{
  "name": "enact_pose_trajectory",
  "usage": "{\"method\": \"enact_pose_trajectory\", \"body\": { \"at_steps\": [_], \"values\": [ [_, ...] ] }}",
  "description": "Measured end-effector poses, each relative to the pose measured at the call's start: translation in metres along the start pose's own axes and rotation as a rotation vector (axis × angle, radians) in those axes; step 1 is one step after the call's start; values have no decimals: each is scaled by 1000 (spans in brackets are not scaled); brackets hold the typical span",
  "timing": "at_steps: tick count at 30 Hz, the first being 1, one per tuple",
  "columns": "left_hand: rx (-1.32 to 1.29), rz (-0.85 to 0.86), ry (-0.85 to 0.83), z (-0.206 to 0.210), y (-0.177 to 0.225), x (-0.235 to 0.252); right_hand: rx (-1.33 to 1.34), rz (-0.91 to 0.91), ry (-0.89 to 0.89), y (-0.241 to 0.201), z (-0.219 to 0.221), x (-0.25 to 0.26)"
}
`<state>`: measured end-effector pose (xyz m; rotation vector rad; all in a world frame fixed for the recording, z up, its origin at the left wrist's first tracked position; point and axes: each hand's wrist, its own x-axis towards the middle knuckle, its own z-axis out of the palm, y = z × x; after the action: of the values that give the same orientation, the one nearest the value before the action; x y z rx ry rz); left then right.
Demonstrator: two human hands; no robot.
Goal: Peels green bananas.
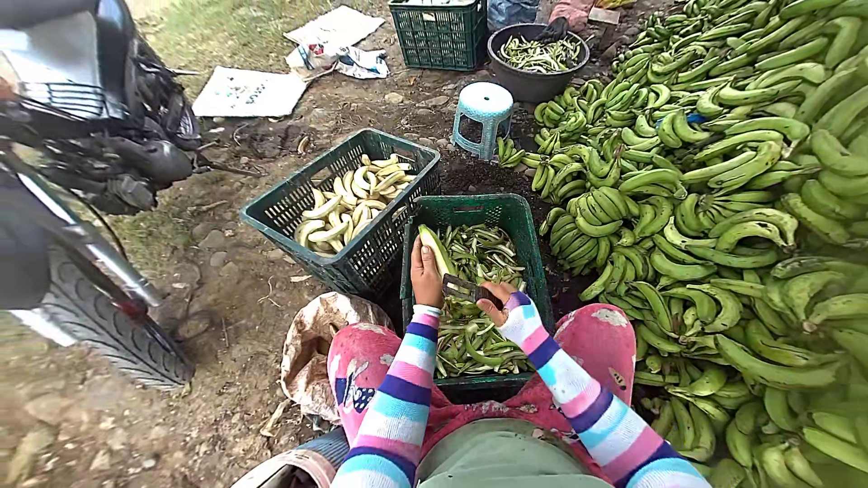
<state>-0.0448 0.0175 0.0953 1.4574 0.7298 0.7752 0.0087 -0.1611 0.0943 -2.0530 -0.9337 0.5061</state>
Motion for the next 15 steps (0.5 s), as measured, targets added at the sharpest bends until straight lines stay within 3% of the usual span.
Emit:
{"method": "enact_pose_trajectory", "body": {
  "at_steps": [4, 6, 8, 10, 13, 15],
  "values": [
    [-42, -248, -264, 7, 14, -20, -228, -110, 269, 20, -14, 31],
    [2, -352, -455, 3, 19, -30, -223, 1, 295, 23, -37, 53],
    [-19, -360, -469, 1, 19, -38, -142, 133, 285, 20, -53, 67],
    [-107, -269, -268, 2, 12, -37, -31, 117, 219, 9, -51, 67],
    [-191, -95, 169, 6, 8, -22, 12, -60, 208, 3, -3, 41],
    [-271, -7, 381, 10, 14, -10, 5, -44, 131, -10, 11, 17]
  ]
}}
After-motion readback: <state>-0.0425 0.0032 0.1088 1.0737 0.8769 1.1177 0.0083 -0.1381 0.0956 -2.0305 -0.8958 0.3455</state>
